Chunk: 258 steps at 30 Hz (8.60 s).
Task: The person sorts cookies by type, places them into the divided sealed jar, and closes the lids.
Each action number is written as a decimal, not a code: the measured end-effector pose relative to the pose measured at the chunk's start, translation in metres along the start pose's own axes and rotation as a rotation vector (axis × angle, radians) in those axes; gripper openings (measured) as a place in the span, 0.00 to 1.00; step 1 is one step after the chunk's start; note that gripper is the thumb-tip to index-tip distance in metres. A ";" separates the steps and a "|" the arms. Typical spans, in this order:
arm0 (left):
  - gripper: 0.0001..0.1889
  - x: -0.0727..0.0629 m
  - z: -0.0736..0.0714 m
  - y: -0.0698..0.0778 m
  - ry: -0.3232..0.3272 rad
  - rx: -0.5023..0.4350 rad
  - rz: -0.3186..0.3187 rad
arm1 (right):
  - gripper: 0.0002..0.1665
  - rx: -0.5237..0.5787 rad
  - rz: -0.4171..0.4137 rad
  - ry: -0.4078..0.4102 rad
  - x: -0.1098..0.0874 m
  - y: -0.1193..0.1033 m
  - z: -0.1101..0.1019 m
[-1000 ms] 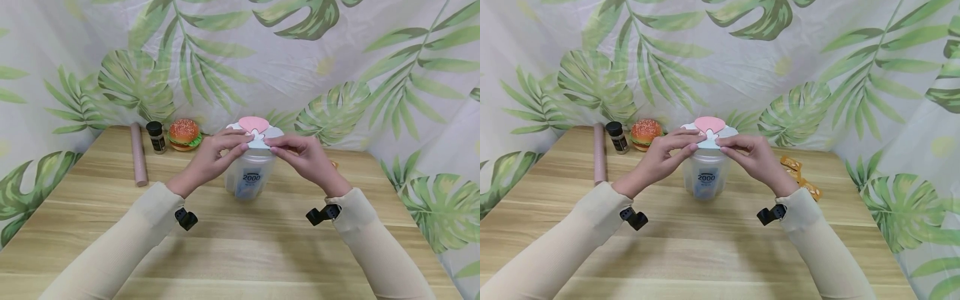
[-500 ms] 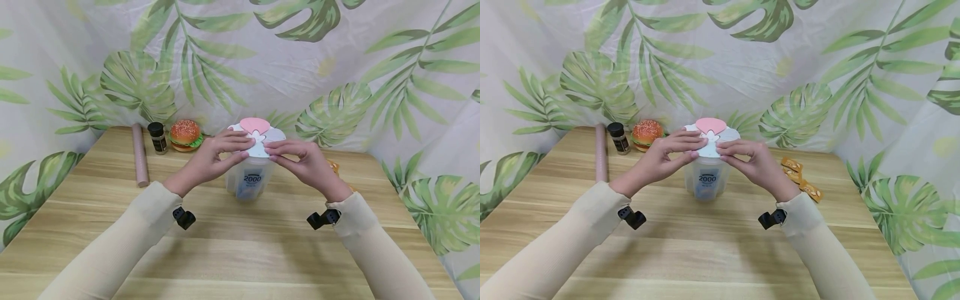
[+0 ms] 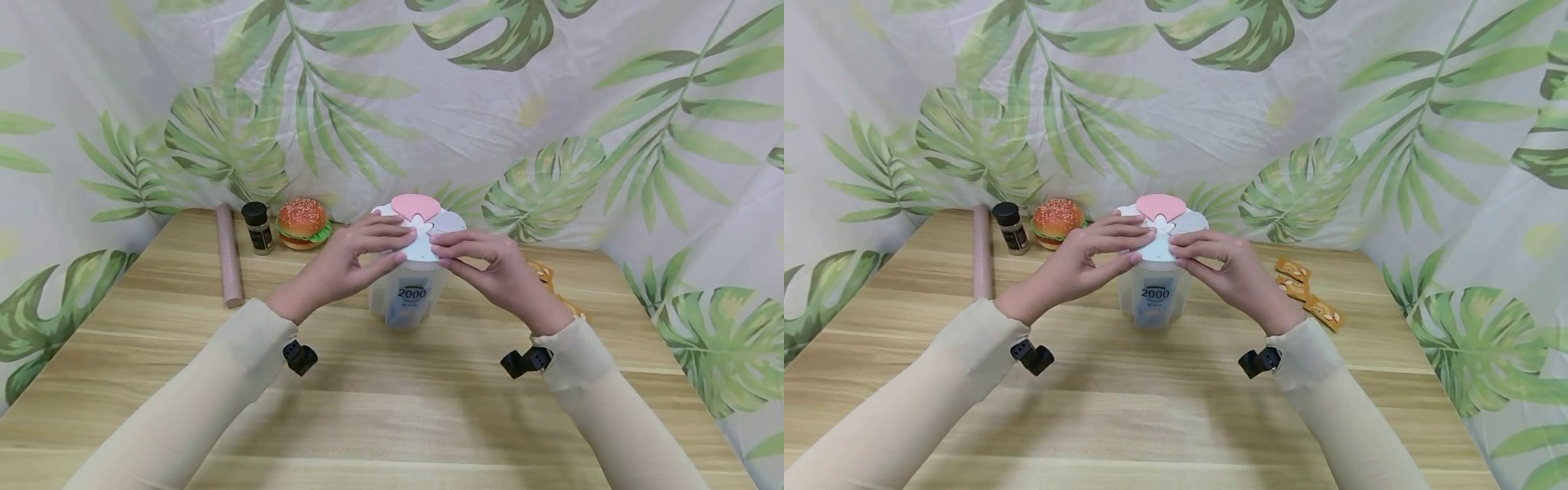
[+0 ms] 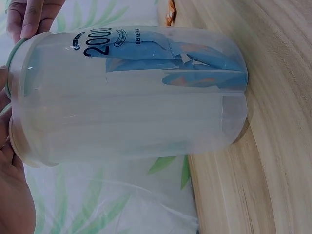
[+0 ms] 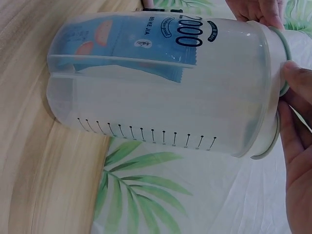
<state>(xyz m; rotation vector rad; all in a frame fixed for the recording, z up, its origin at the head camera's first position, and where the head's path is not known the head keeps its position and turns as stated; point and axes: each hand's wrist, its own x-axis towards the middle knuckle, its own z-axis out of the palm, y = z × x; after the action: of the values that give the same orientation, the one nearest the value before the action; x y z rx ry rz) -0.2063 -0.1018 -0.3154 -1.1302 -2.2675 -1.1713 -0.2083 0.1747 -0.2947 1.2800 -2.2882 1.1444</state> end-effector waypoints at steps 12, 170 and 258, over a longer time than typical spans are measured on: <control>0.24 -0.009 0.009 0.009 0.048 0.065 -0.076 | 0.15 0.096 0.013 0.074 0.002 0.002 0.001; 0.21 -0.014 -0.002 0.008 0.071 0.213 0.196 | 0.24 -0.230 -0.158 -0.050 -0.002 -0.004 0.001; 0.44 -0.005 0.005 0.009 0.091 0.067 0.028 | 0.21 -0.409 0.807 -0.170 -0.155 0.101 -0.096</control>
<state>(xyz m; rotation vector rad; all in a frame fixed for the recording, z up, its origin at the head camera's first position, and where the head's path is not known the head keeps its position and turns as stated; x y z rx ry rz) -0.1961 -0.0974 -0.3168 -1.0586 -2.1981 -1.1044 -0.2147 0.3681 -0.3729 0.2942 -3.0656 0.6835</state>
